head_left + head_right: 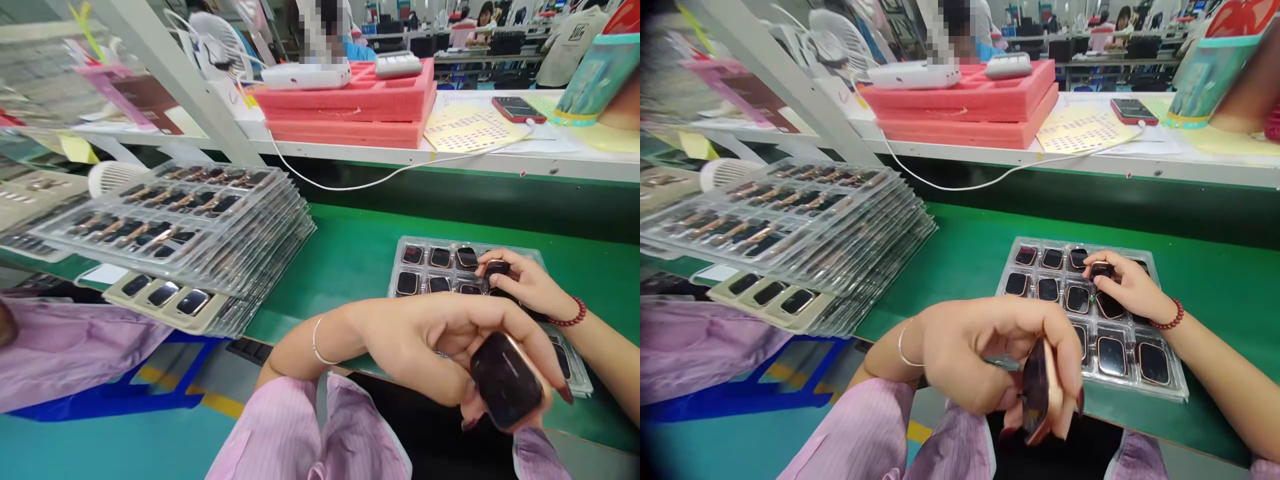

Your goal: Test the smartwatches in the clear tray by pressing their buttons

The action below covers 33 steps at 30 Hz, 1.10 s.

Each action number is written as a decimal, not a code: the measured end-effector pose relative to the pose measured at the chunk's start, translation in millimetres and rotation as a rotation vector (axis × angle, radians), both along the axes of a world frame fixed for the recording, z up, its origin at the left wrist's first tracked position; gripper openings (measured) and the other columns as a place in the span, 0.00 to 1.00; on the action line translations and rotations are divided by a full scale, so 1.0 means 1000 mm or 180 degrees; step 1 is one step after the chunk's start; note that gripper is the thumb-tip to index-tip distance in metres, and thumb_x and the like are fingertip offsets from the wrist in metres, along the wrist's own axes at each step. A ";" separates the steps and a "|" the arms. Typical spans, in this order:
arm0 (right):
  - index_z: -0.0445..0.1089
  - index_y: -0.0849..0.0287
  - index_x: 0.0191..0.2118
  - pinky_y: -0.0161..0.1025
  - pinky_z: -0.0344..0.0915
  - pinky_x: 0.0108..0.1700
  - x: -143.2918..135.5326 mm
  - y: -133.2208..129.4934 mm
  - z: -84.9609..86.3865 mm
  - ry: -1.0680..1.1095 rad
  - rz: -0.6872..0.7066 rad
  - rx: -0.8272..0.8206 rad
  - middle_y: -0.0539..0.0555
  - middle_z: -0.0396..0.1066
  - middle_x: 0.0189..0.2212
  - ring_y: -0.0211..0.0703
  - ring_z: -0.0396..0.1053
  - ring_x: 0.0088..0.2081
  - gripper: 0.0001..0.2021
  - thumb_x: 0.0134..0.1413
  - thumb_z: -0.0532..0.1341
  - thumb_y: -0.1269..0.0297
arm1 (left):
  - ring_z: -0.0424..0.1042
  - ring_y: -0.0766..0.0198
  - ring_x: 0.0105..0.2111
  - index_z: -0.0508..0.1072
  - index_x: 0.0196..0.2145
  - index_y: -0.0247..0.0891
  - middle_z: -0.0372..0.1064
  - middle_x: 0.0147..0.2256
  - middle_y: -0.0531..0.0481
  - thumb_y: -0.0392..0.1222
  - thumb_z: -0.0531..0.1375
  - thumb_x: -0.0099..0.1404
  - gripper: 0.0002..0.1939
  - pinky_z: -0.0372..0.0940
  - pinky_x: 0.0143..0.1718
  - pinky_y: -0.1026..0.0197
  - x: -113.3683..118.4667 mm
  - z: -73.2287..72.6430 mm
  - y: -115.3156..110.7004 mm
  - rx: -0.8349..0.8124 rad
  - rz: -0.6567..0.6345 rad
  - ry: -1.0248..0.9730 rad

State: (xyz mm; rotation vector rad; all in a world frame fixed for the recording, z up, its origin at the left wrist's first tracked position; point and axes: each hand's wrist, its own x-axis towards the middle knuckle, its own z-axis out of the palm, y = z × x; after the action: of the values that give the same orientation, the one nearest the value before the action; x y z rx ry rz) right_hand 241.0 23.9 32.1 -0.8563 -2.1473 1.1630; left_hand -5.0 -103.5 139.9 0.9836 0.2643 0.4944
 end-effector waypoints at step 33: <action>0.69 0.59 0.43 0.28 0.68 0.36 0.018 -0.112 0.100 0.1949 0.1249 -0.3478 0.52 0.70 0.39 0.32 0.70 0.33 0.25 0.44 0.79 0.57 | 0.71 0.69 0.28 0.67 0.47 0.37 0.74 0.38 0.50 0.38 0.65 0.54 0.22 0.60 0.26 0.67 0.016 -0.091 0.097 0.0691 0.1819 0.1686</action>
State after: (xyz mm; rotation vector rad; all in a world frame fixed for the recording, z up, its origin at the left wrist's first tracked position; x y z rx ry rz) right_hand 259.1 -87.8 131.9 -0.3414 -1.0970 2.4790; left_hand 11.2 -6.0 48.7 1.2439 1.0021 0.7858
